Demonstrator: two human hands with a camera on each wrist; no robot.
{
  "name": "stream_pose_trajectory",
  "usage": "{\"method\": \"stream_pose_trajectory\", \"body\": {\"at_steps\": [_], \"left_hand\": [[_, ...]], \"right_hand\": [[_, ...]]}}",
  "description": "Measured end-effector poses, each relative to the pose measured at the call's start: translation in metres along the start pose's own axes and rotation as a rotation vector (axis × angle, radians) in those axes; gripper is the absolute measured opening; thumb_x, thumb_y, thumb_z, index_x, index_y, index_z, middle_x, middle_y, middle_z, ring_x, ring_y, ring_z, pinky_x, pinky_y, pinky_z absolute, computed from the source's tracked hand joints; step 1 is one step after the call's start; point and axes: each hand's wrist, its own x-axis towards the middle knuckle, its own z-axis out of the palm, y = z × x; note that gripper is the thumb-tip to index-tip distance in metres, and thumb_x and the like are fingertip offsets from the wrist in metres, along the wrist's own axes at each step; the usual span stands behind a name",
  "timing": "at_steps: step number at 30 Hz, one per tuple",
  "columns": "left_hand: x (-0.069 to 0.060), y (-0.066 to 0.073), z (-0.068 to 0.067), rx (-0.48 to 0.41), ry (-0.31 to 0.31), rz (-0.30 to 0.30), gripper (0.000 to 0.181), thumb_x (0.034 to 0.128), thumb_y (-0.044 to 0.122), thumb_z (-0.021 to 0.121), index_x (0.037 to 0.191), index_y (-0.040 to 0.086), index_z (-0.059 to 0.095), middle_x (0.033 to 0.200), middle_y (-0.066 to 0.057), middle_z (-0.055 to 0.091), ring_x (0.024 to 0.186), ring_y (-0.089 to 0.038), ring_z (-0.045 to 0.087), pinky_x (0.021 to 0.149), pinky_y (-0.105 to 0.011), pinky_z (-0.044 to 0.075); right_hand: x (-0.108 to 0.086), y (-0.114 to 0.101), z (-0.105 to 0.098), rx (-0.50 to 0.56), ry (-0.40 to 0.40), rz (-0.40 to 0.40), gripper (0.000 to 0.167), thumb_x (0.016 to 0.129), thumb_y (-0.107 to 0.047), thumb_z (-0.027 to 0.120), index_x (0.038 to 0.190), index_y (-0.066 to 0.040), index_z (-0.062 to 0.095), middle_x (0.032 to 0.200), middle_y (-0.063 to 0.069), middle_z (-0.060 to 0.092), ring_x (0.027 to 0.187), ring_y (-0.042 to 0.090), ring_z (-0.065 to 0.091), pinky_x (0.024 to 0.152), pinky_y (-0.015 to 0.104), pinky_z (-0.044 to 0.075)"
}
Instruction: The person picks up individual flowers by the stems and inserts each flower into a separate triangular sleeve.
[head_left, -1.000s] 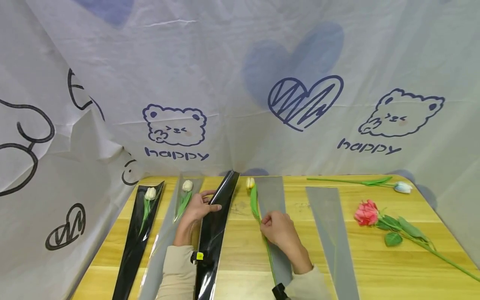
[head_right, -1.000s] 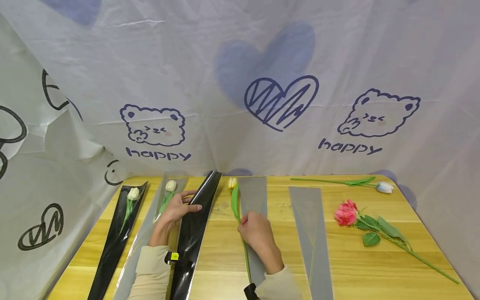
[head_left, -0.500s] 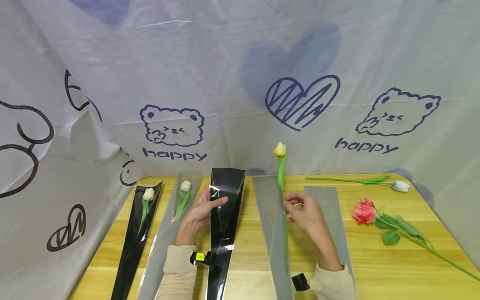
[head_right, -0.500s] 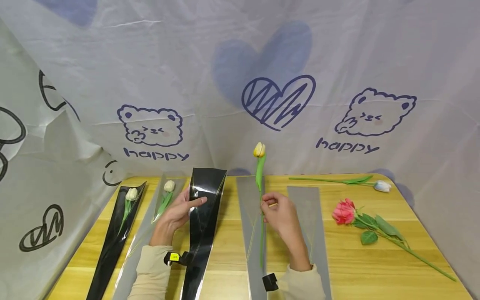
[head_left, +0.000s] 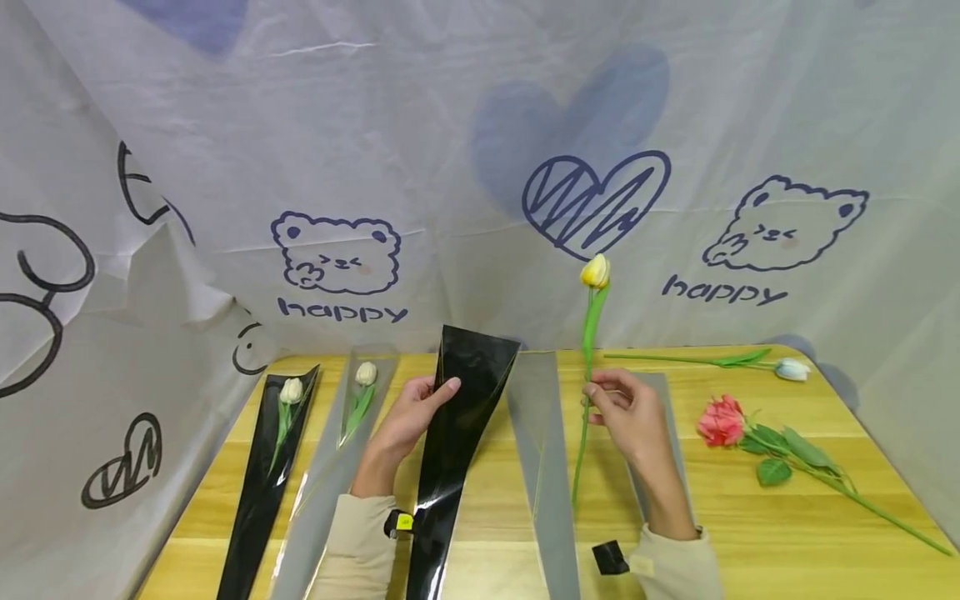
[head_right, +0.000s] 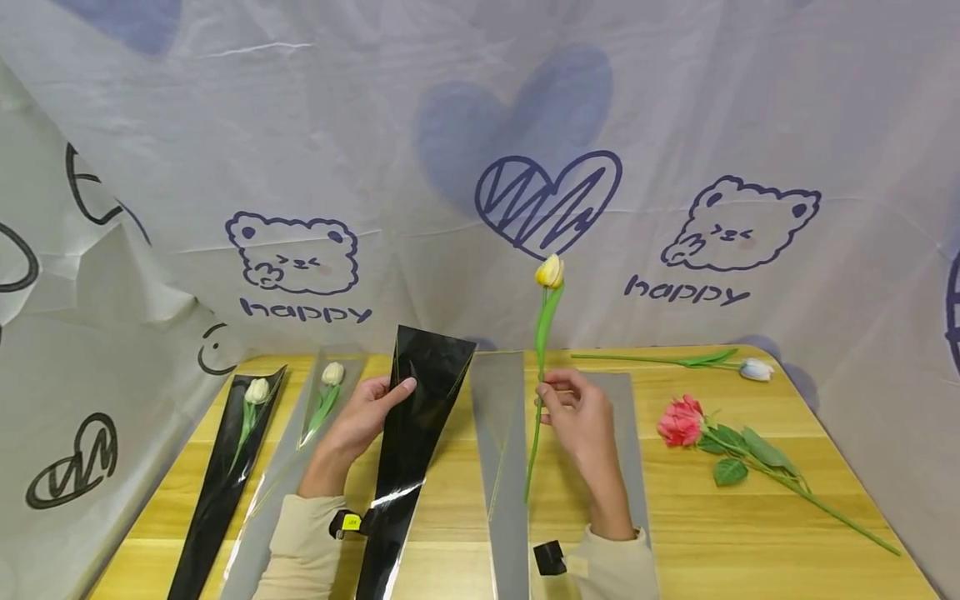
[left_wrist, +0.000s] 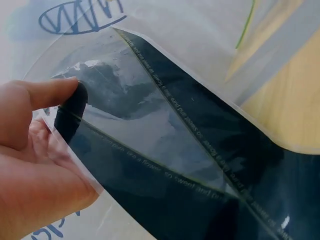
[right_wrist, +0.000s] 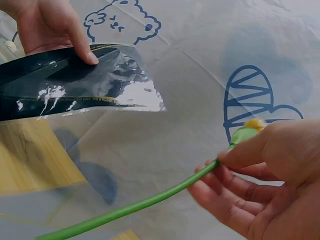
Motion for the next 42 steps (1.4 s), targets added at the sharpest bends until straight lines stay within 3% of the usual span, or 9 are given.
{"method": "stream_pose_trajectory", "body": {"at_steps": [6,12,15,19,25,29,35,42], "left_hand": [[0.000,0.002,0.009,0.078,0.048,0.028,0.025,0.1048,0.011,0.060,0.091,-0.008,0.066,0.075,-0.002,0.065,0.067,-0.013,0.058,0.064,-0.025,0.048],[0.001,0.000,0.014,0.135,0.010,0.097,0.023,0.1016,0.009,0.065,0.106,-0.013,0.069,0.084,-0.010,0.073,0.073,-0.013,0.061,0.068,-0.024,0.049],[0.000,0.000,0.015,0.146,-0.010,0.106,0.023,0.1013,0.009,0.066,0.107,-0.013,0.069,0.085,-0.010,0.072,0.072,-0.012,0.061,0.066,-0.023,0.049],[-0.002,0.002,0.016,0.105,-0.043,0.065,0.023,0.1048,0.011,0.060,0.106,-0.012,0.065,0.083,-0.006,0.068,0.072,-0.012,0.062,0.067,-0.024,0.051],[-0.003,0.006,0.016,0.066,-0.106,0.020,0.030,0.1089,0.017,0.053,0.120,-0.010,0.060,0.097,-0.006,0.070,0.084,-0.014,0.067,0.079,-0.028,0.055],[-0.004,0.007,0.016,0.057,-0.127,0.020,0.030,0.1091,0.019,0.052,0.120,-0.008,0.059,0.098,-0.006,0.069,0.084,-0.015,0.067,0.077,-0.029,0.055],[-0.004,0.007,0.017,0.109,-0.140,0.071,0.023,0.1056,0.010,0.057,0.104,-0.012,0.064,0.086,-0.004,0.069,0.076,-0.013,0.065,0.068,-0.026,0.052],[-0.005,0.007,0.020,0.187,-0.087,0.087,0.026,0.0978,0.005,0.069,0.119,-0.011,0.068,0.099,-0.013,0.074,0.081,-0.016,0.067,0.070,-0.027,0.054]], "right_hand": [[-0.001,-0.004,-0.002,0.083,0.124,-0.050,0.019,0.099,-0.002,0.066,0.114,0.010,0.066,0.103,0.022,0.066,0.081,0.009,0.071,0.070,0.030,0.060],[-0.002,-0.006,-0.003,0.150,0.204,-0.067,0.019,0.099,-0.002,0.068,0.114,0.009,0.066,0.100,0.016,0.068,0.084,0.016,0.073,0.071,0.031,0.060],[-0.002,-0.006,-0.003,0.192,0.215,-0.097,0.020,0.098,-0.001,0.068,0.113,0.012,0.065,0.096,0.010,0.070,0.083,0.016,0.073,0.070,0.031,0.060],[-0.001,-0.005,-0.004,0.226,0.222,-0.132,0.020,0.097,0.000,0.068,0.112,0.013,0.064,0.092,0.005,0.072,0.082,0.017,0.073,0.070,0.033,0.060],[0.000,-0.004,-0.006,0.260,0.235,-0.131,0.019,0.097,0.001,0.068,0.111,0.013,0.064,0.090,0.005,0.073,0.080,0.017,0.073,0.069,0.032,0.060],[0.000,-0.004,-0.006,0.266,0.236,-0.130,0.018,0.097,0.001,0.068,0.111,0.013,0.065,0.089,0.005,0.073,0.080,0.017,0.073,0.069,0.032,0.060],[-0.001,-0.006,-0.006,0.274,0.233,-0.129,0.019,0.097,0.000,0.068,0.111,0.012,0.064,0.090,0.004,0.073,0.080,0.015,0.073,0.069,0.030,0.060],[-0.001,-0.005,-0.006,0.295,0.269,-0.158,0.015,0.096,0.001,0.069,0.109,0.007,0.067,0.092,0.008,0.073,0.080,0.015,0.073,0.067,0.028,0.059]]}}
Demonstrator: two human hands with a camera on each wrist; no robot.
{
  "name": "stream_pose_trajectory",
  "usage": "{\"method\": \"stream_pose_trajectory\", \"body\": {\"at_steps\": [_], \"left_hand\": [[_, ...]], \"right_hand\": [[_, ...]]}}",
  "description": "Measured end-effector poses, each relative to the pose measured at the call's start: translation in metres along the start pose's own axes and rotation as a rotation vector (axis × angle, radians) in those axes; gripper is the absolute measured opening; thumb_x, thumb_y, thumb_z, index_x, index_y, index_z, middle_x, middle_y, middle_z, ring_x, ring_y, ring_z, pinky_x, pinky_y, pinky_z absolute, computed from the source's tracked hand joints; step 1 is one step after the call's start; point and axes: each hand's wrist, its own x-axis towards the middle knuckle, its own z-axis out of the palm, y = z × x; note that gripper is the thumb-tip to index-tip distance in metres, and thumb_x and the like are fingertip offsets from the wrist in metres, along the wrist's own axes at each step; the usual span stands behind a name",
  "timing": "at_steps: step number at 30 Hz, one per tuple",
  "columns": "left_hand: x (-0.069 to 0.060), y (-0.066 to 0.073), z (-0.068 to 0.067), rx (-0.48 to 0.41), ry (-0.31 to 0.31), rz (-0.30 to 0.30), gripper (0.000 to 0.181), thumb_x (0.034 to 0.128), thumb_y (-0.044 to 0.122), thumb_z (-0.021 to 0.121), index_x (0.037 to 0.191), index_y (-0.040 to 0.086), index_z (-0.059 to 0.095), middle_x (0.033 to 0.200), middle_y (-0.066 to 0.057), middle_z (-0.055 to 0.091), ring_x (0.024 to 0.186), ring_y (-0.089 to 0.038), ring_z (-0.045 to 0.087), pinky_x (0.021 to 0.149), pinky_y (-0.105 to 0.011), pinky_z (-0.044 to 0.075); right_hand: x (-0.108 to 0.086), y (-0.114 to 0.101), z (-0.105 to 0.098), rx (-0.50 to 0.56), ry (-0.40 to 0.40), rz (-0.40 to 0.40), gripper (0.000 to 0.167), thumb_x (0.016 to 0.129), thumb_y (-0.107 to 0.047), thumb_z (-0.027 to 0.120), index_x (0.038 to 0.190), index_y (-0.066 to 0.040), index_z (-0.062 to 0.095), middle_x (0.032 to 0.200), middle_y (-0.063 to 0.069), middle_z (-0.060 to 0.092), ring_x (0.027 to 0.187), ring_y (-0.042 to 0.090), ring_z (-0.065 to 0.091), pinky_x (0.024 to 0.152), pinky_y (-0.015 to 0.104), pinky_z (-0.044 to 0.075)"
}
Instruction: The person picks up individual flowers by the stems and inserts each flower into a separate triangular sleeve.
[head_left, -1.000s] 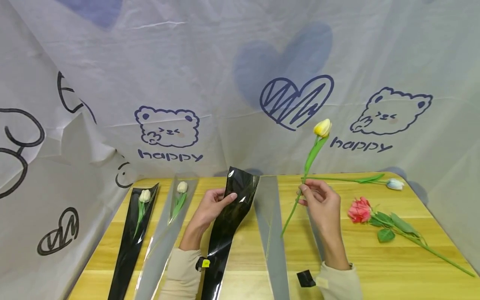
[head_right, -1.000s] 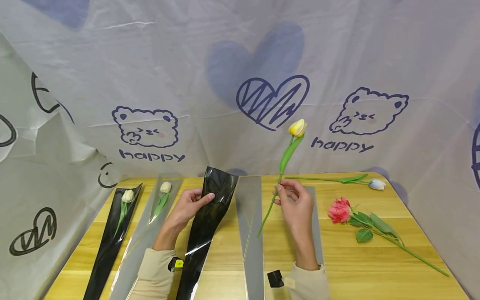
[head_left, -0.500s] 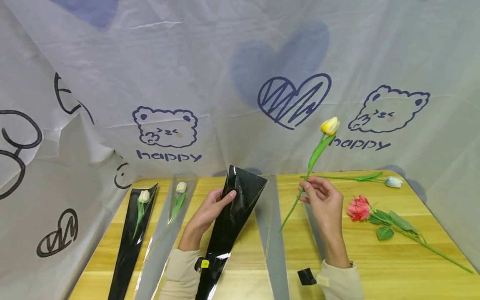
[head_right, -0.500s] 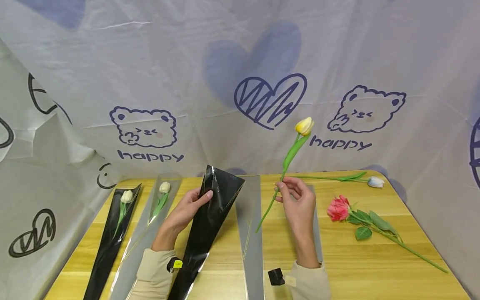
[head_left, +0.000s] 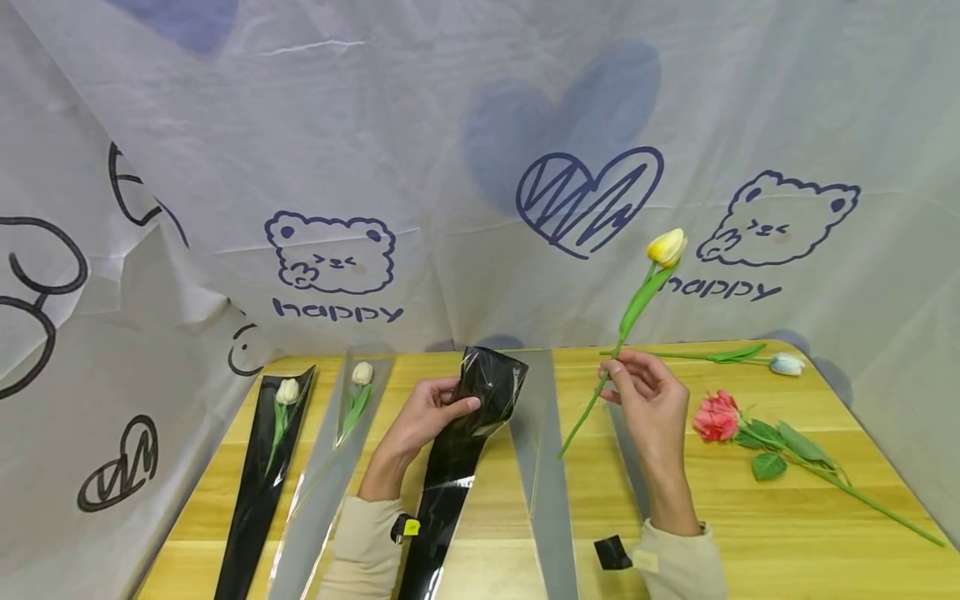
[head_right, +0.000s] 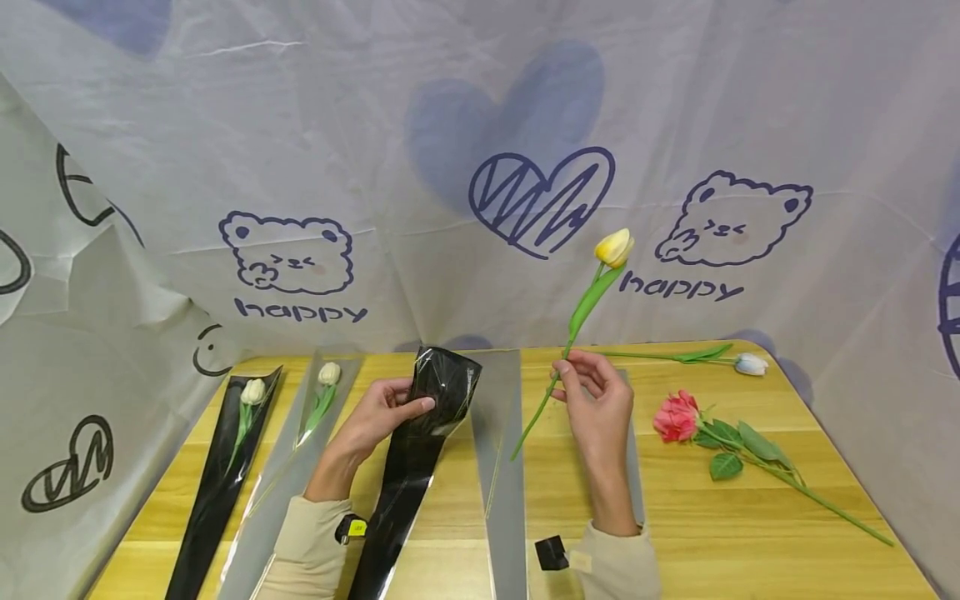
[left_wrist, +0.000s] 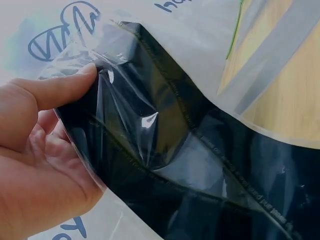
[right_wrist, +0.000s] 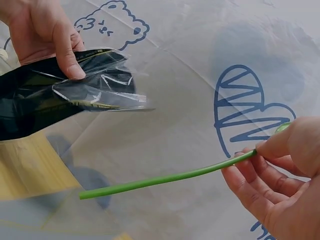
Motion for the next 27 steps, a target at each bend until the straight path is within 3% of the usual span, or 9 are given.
{"method": "stream_pose_trajectory", "body": {"at_steps": [5,9,17,20,27], "left_hand": [[0.000,0.002,0.002,0.029,0.044,-0.005,0.034,0.0930,0.004,0.075,0.124,-0.008,0.068,0.104,-0.015,0.073,0.086,-0.019,0.070,0.076,-0.030,0.056],[0.000,0.005,0.004,0.035,0.035,0.019,0.032,0.0909,0.001,0.077,0.119,-0.010,0.068,0.097,-0.013,0.074,0.081,-0.016,0.069,0.073,-0.028,0.056],[0.001,0.008,0.013,0.111,-0.049,0.099,0.023,0.0874,-0.002,0.079,0.107,-0.009,0.070,0.085,-0.009,0.070,0.071,-0.013,0.062,0.064,-0.025,0.050],[0.001,0.010,0.016,0.166,-0.094,0.140,0.020,0.0872,-0.001,0.080,0.104,-0.007,0.071,0.081,-0.007,0.067,0.067,-0.012,0.056,0.061,-0.023,0.046],[-0.002,0.018,0.023,0.195,-0.152,0.160,0.018,0.0870,0.001,0.081,0.101,-0.005,0.071,0.080,-0.005,0.067,0.067,-0.010,0.057,0.061,-0.022,0.045]], "right_hand": [[0.000,-0.002,-0.001,0.029,0.020,-0.044,0.020,0.097,-0.002,0.070,0.112,0.011,0.066,0.094,0.010,0.072,0.084,0.021,0.073,0.068,0.030,0.060],[-0.002,-0.007,-0.001,0.099,0.066,-0.091,0.024,0.096,-0.005,0.072,0.113,0.012,0.065,0.097,0.013,0.070,0.087,0.024,0.072,0.070,0.031,0.060],[0.000,-0.024,-0.001,0.480,0.236,-0.131,0.026,0.091,0.000,0.076,0.108,0.015,0.062,0.092,0.018,0.067,0.084,0.026,0.068,0.066,0.034,0.060],[0.000,-0.027,-0.002,0.574,0.268,-0.153,0.026,0.090,0.002,0.076,0.107,0.015,0.061,0.092,0.020,0.065,0.084,0.028,0.067,0.066,0.033,0.060],[-0.002,-0.026,0.001,0.572,0.251,-0.180,0.021,0.092,0.003,0.073,0.107,0.013,0.062,0.092,0.019,0.066,0.083,0.025,0.068,0.067,0.034,0.060]]}}
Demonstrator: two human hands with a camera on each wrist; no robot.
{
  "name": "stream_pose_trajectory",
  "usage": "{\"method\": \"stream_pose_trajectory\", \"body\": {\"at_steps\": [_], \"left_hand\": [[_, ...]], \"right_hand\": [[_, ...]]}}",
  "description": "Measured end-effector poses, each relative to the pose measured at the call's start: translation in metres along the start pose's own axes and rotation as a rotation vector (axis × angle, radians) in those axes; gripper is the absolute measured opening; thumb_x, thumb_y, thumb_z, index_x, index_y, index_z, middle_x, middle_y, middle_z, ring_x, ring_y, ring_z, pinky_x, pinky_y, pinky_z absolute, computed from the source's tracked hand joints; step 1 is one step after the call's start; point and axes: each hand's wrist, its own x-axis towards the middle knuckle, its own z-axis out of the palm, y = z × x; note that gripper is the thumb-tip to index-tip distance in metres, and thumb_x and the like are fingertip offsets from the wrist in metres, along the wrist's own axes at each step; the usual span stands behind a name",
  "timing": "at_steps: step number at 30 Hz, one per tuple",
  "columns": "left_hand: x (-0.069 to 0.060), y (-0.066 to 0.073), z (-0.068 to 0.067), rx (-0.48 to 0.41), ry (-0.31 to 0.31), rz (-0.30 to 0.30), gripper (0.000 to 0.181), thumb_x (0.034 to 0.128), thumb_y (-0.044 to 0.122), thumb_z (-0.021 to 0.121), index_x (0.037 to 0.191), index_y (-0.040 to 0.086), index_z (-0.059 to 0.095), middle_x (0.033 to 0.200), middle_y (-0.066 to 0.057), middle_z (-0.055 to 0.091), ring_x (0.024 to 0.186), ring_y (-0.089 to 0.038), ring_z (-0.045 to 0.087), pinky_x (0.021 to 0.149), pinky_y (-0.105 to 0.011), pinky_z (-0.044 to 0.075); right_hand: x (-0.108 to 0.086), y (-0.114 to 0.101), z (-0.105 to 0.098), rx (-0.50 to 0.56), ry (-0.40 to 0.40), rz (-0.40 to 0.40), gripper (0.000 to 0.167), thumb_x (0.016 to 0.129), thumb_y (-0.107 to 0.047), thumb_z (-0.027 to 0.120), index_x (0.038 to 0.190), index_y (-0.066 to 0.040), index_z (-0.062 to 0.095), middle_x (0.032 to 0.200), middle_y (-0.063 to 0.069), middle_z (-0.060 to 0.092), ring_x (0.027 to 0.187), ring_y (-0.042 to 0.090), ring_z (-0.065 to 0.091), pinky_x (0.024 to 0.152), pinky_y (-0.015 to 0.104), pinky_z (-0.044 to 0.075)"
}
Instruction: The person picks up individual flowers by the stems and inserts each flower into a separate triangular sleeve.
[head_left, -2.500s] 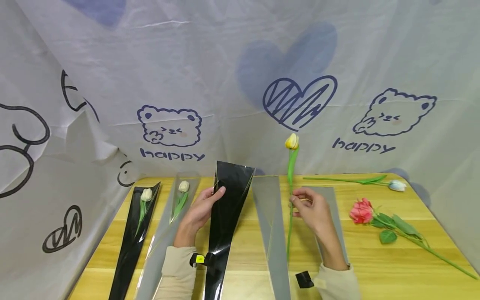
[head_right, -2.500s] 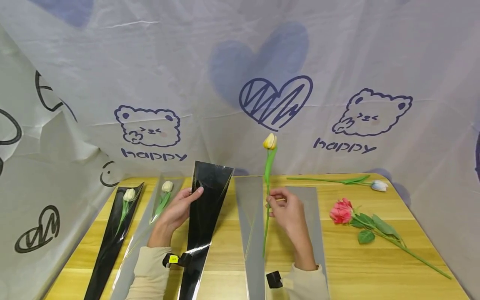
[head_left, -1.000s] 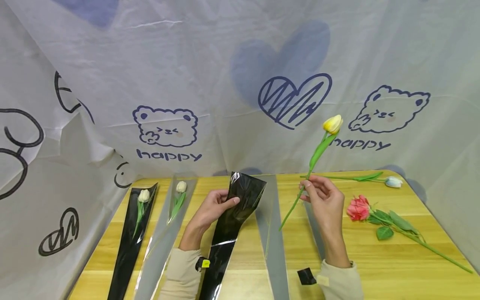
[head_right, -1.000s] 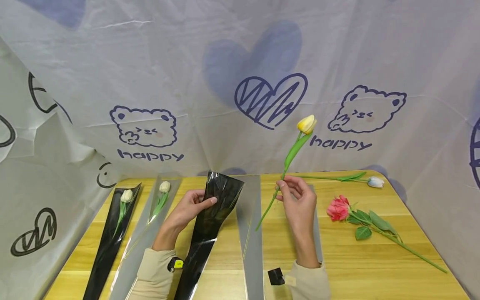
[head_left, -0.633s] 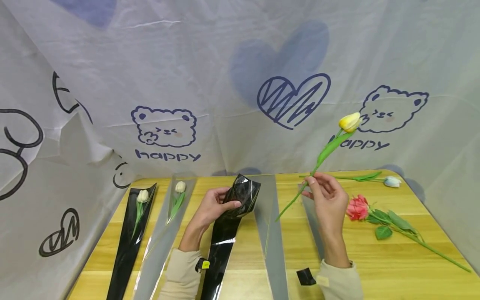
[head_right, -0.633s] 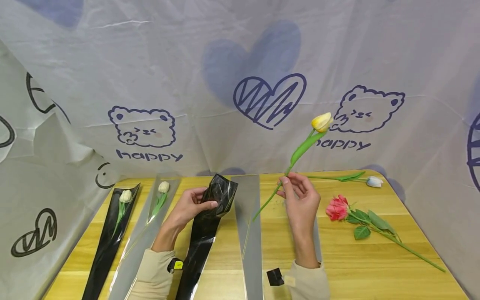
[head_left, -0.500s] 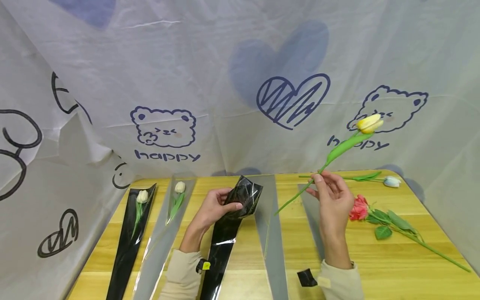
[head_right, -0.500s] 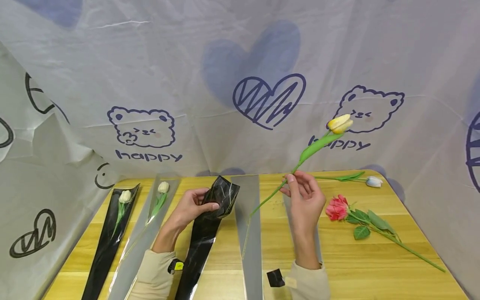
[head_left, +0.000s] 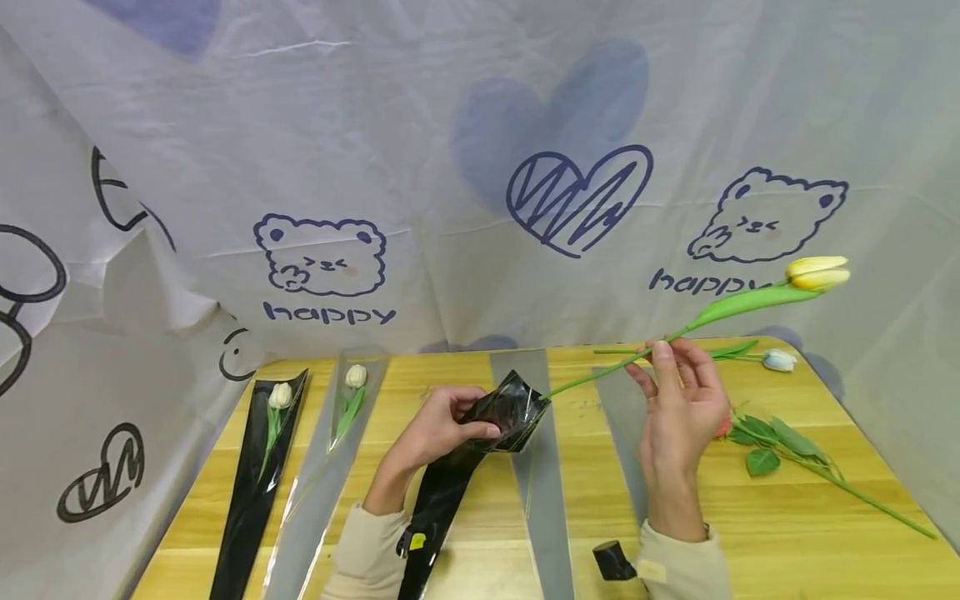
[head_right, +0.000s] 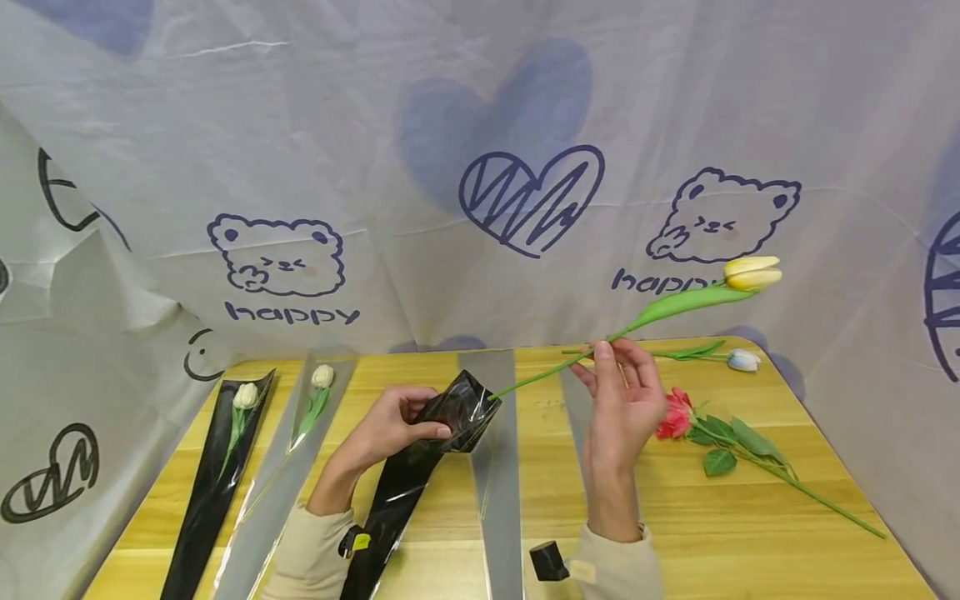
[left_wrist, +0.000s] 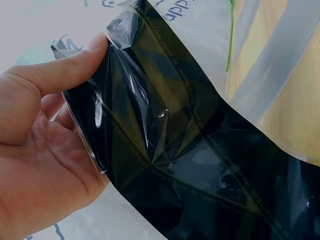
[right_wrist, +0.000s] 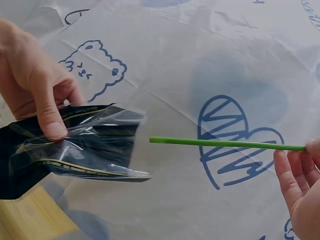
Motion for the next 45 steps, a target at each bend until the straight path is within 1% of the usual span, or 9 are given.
{"method": "stream_pose_trajectory", "body": {"at_steps": [5,12,18,24,31,35,40,43,45], "left_hand": [[-0.001,0.004,0.002,-0.004,-0.017,0.010,0.016,0.0886,0.000,0.079,0.102,-0.004,0.071,0.081,-0.005,0.068,0.067,-0.011,0.058,0.062,-0.022,0.045],[-0.001,0.009,0.005,-0.030,-0.015,0.013,0.012,0.0909,0.000,0.076,0.101,-0.004,0.071,0.081,-0.004,0.068,0.068,-0.016,0.059,0.062,-0.022,0.046],[-0.002,0.013,0.005,-0.078,-0.010,-0.012,0.014,0.0934,0.000,0.073,0.105,-0.007,0.070,0.084,-0.007,0.069,0.070,-0.017,0.062,0.062,-0.026,0.049],[-0.002,0.016,0.005,-0.088,0.010,-0.032,0.013,0.0954,0.001,0.071,0.105,-0.007,0.070,0.085,-0.008,0.070,0.073,-0.019,0.065,0.064,-0.025,0.050],[-0.002,0.018,0.006,-0.107,0.010,0.000,0.014,0.0961,0.000,0.070,0.105,-0.010,0.069,0.085,-0.012,0.071,0.074,-0.013,0.067,0.064,-0.023,0.052],[-0.001,0.018,0.007,-0.105,0.007,0.005,0.010,0.0962,-0.001,0.069,0.099,-0.010,0.069,0.079,-0.011,0.069,0.067,-0.012,0.062,0.060,-0.023,0.047],[-0.002,0.018,0.006,-0.098,-0.001,-0.005,0.008,0.0973,0.000,0.068,0.098,-0.008,0.070,0.072,-0.012,0.065,0.060,-0.014,0.055,0.056,-0.022,0.041],[-0.003,0.019,0.006,-0.102,-0.007,-0.001,0.011,0.0981,0.001,0.067,0.103,-0.008,0.071,0.074,-0.014,0.067,0.061,-0.014,0.057,0.056,-0.022,0.043],[-0.003,0.019,0.005,-0.108,-0.011,0.004,0.012,0.0985,0.002,0.067,0.104,-0.009,0.071,0.077,-0.014,0.069,0.063,-0.014,0.059,0.057,-0.023,0.045]], "right_hand": [[-0.005,0.005,0.003,-0.006,-0.050,0.038,0.019,0.092,0.005,0.072,0.105,0.013,0.062,0.091,0.019,0.066,0.084,0.026,0.069,0.068,0.035,0.061],[-0.011,0.011,0.008,-0.152,-0.123,0.127,0.019,0.092,0.002,0.074,0.104,0.012,0.063,0.091,0.015,0.070,0.082,0.023,0.072,0.074,0.038,0.061],[-0.015,0.013,0.010,-0.211,-0.240,0.192,0.015,0.093,0.008,0.070,0.102,0.015,0.062,0.092,0.018,0.073,0.082,0.024,0.075,0.079,0.041,0.059],[-0.018,0.016,0.011,-0.332,-0.347,0.219,0.016,0.092,0.010,0.070,0.102,0.018,0.062,0.091,0.015,0.074,0.083,0.024,0.075,0.080,0.039,0.059],[-0.023,0.018,0.012,-0.469,-0.435,0.232,0.015,0.092,0.005,0.073,0.103,0.013,0.066,0.094,0.013,0.076,0.084,0.022,0.074,0.080,0.035,0.059],[-0.023,0.019,0.012,-0.468,-0.478,0.218,0.016,0.094,0.002,0.073,0.104,0.012,0.066,0.096,0.016,0.076,0.084,0.023,0.074,0.081,0.033,0.059],[-0.023,0.018,0.012,-0.432,-0.486,0.219,0.017,0.097,0.001,0.068,0.108,0.014,0.065,0.096,0.011,0.076,0.088,0.026,0.074,0.086,0.037,0.058],[-0.023,0.017,0.012,-0.427,-0.476,0.222,0.017,0.096,0.003,0.068,0.108,0.015,0.065,0.096,0.010,0.076,0.087,0.024,0.074,0.086,0.037,0.058],[-0.023,0.017,0.013,-0.457,-0.474,0.213,0.015,0.095,0.003,0.070,0.105,0.014,0.067,0.094,0.010,0.076,0.086,0.022,0.073,0.084,0.035,0.058]]}}
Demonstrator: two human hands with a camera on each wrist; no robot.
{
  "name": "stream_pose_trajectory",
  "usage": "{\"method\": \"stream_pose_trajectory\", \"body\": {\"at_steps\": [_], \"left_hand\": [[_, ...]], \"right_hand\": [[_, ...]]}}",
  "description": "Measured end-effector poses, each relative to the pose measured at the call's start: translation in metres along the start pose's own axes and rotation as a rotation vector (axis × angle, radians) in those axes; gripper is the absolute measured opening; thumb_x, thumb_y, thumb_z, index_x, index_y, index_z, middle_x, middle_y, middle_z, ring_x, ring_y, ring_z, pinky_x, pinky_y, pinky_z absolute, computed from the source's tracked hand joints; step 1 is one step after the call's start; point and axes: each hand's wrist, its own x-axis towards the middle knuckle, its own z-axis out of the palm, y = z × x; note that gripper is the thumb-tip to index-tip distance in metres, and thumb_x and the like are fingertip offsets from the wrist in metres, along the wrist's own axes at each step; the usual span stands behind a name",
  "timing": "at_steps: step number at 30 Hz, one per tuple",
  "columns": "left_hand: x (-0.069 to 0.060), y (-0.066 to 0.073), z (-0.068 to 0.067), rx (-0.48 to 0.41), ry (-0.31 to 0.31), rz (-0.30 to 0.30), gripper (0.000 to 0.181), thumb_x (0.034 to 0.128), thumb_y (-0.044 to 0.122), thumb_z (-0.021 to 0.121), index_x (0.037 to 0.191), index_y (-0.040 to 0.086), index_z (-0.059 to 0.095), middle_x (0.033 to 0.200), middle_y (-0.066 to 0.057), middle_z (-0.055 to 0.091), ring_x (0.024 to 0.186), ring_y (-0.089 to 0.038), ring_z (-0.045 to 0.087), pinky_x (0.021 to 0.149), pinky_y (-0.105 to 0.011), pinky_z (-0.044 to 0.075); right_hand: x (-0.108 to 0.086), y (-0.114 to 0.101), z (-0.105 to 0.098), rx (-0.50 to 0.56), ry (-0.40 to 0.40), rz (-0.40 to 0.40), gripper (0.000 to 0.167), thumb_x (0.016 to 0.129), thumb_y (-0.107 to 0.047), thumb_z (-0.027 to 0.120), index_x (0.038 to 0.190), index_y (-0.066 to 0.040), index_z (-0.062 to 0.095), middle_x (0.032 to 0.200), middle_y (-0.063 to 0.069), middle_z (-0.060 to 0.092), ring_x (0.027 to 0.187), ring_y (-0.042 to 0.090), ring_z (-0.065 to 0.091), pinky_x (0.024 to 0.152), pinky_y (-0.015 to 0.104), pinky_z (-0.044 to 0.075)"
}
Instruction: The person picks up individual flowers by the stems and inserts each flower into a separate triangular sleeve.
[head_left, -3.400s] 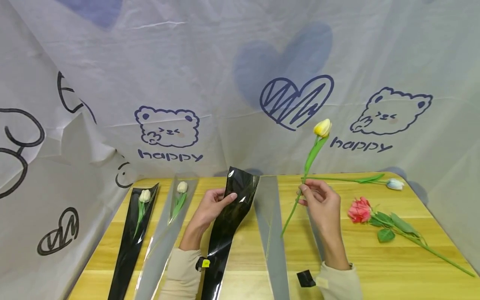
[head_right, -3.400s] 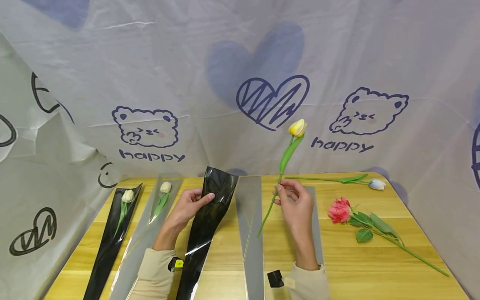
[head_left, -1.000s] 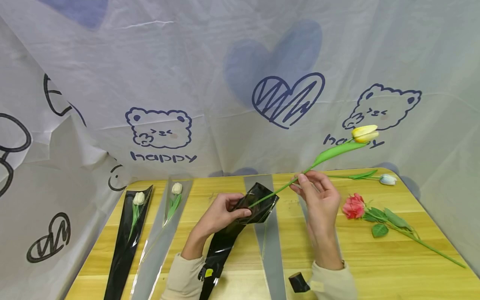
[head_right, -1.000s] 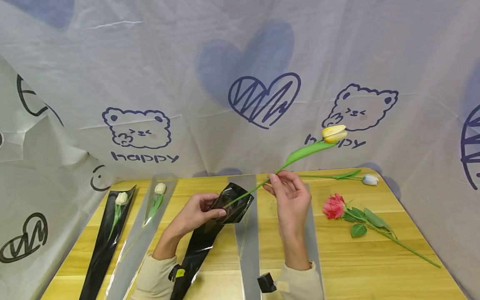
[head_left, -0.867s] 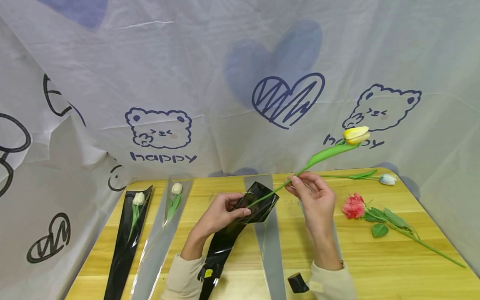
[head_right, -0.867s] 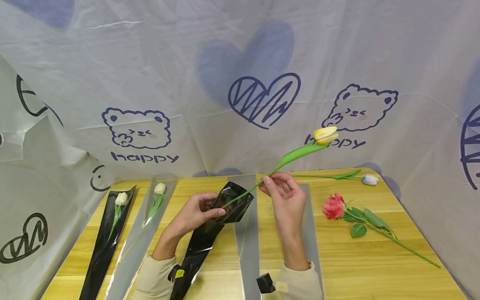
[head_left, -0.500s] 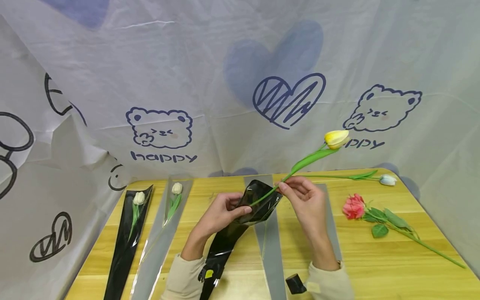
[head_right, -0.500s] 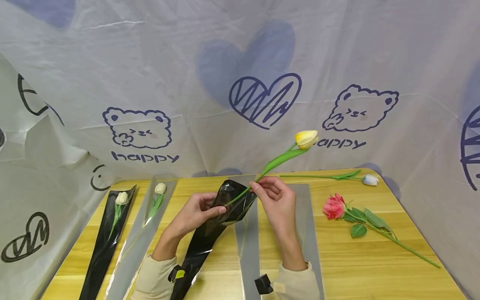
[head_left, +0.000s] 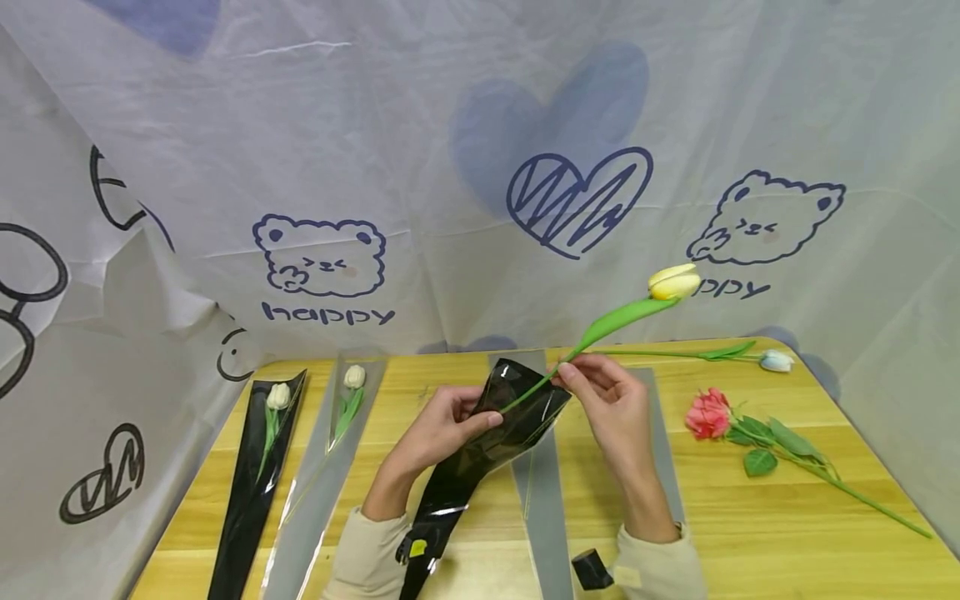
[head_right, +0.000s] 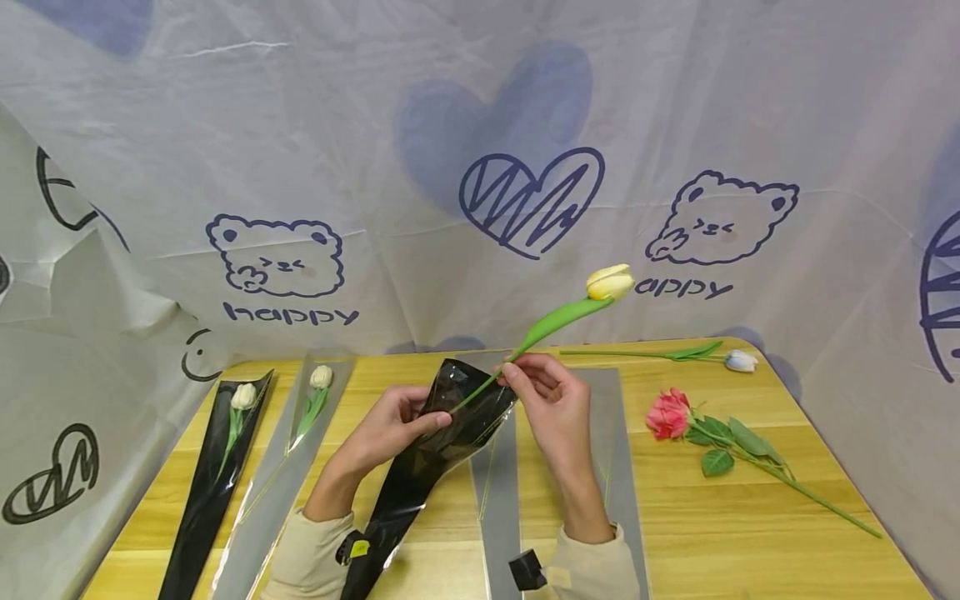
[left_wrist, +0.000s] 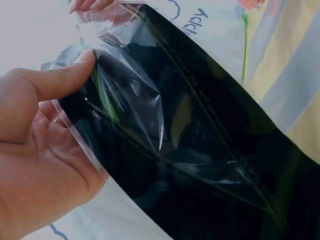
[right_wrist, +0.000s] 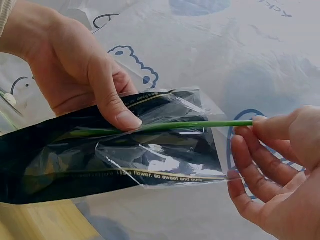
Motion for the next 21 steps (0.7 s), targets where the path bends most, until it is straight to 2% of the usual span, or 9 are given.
{"method": "stream_pose_trajectory", "body": {"at_steps": [5,10,17,19,21], "left_hand": [[0.0009,0.0026,0.0026,-0.025,-0.013,0.007,0.014,0.0976,0.000,0.068,0.108,-0.010,0.070,0.085,-0.015,0.072,0.070,-0.014,0.066,0.062,-0.025,0.052],[0.0003,0.0073,0.0054,-0.022,-0.012,0.010,0.014,0.0971,0.000,0.068,0.107,-0.010,0.070,0.086,-0.012,0.072,0.072,-0.014,0.066,0.064,-0.024,0.052],[-0.0014,0.0080,0.0057,0.008,-0.025,0.032,0.014,0.0978,0.001,0.068,0.108,-0.008,0.070,0.086,-0.010,0.070,0.070,-0.016,0.064,0.063,-0.025,0.050],[-0.0017,0.0083,0.0061,0.021,-0.026,0.037,0.013,0.0977,0.002,0.068,0.107,-0.007,0.070,0.085,-0.010,0.069,0.069,-0.017,0.064,0.063,-0.025,0.049],[-0.0019,0.0086,0.0067,0.036,-0.024,0.044,0.011,0.0975,0.002,0.069,0.105,-0.006,0.070,0.083,-0.009,0.067,0.068,-0.018,0.062,0.063,-0.025,0.048]], "right_hand": [[-0.0007,0.0008,0.0011,-0.140,-0.013,-0.004,0.012,0.092,-0.001,0.076,0.099,0.009,0.073,0.095,0.011,0.073,0.090,0.017,0.070,0.084,0.028,0.057],[-0.0006,0.0011,0.0006,-0.159,-0.096,-0.001,0.008,0.090,0.001,0.078,0.094,0.007,0.075,0.108,0.016,0.069,0.110,0.029,0.063,0.094,0.034,0.054],[-0.0029,-0.0009,-0.0039,-0.254,-0.232,0.090,0.008,0.089,-0.005,0.080,0.093,0.002,0.078,0.127,0.012,0.069,0.129,0.027,0.056,0.105,0.052,0.044],[-0.0029,-0.0002,-0.0042,-0.279,-0.253,0.119,0.009,0.089,-0.007,0.080,0.093,0.001,0.079,0.126,0.014,0.069,0.131,0.029,0.056,0.104,0.052,0.045],[-0.0033,0.0007,-0.0041,-0.298,-0.262,0.138,0.010,0.089,-0.009,0.081,0.094,0.000,0.080,0.123,0.015,0.070,0.129,0.029,0.057,0.100,0.047,0.049]]}}
